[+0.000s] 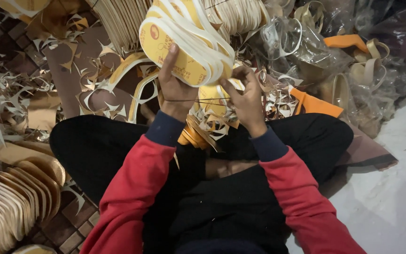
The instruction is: Trimming excess material from the edges of shoe soles using scissors and stacking the finished pieces.
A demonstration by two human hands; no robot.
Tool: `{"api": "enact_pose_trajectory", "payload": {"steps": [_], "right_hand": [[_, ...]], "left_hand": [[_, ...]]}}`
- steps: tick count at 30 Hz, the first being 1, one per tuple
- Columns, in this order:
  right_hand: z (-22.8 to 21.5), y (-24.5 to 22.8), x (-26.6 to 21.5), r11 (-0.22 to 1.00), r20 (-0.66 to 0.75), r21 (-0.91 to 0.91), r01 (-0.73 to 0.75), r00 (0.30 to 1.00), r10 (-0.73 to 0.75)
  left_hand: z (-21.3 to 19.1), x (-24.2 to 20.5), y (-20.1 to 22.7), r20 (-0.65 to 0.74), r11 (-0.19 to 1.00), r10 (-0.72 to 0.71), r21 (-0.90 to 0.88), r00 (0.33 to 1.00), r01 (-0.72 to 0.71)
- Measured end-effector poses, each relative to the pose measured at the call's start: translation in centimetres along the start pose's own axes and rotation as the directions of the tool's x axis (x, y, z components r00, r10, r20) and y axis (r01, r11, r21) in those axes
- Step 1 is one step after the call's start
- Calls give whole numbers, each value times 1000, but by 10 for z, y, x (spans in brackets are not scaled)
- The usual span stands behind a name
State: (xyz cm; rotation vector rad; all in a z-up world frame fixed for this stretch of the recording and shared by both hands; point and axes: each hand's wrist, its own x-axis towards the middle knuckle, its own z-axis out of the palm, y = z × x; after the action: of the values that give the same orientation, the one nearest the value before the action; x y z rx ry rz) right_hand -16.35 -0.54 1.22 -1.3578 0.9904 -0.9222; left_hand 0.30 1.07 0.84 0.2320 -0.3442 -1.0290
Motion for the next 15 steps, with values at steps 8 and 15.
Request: {"api": "enact_pose_trajectory", "payload": {"steps": [8,15], "right_hand": [[-19,9,4,982,162,171,-85,985,57],[-53,35,21,811,13,566,148,982,-189]], "left_hand": [[-5,6,10,-15,999,23,-37,1000,-24],[-11,12,22,12,993,-108,54,994,107]]}}
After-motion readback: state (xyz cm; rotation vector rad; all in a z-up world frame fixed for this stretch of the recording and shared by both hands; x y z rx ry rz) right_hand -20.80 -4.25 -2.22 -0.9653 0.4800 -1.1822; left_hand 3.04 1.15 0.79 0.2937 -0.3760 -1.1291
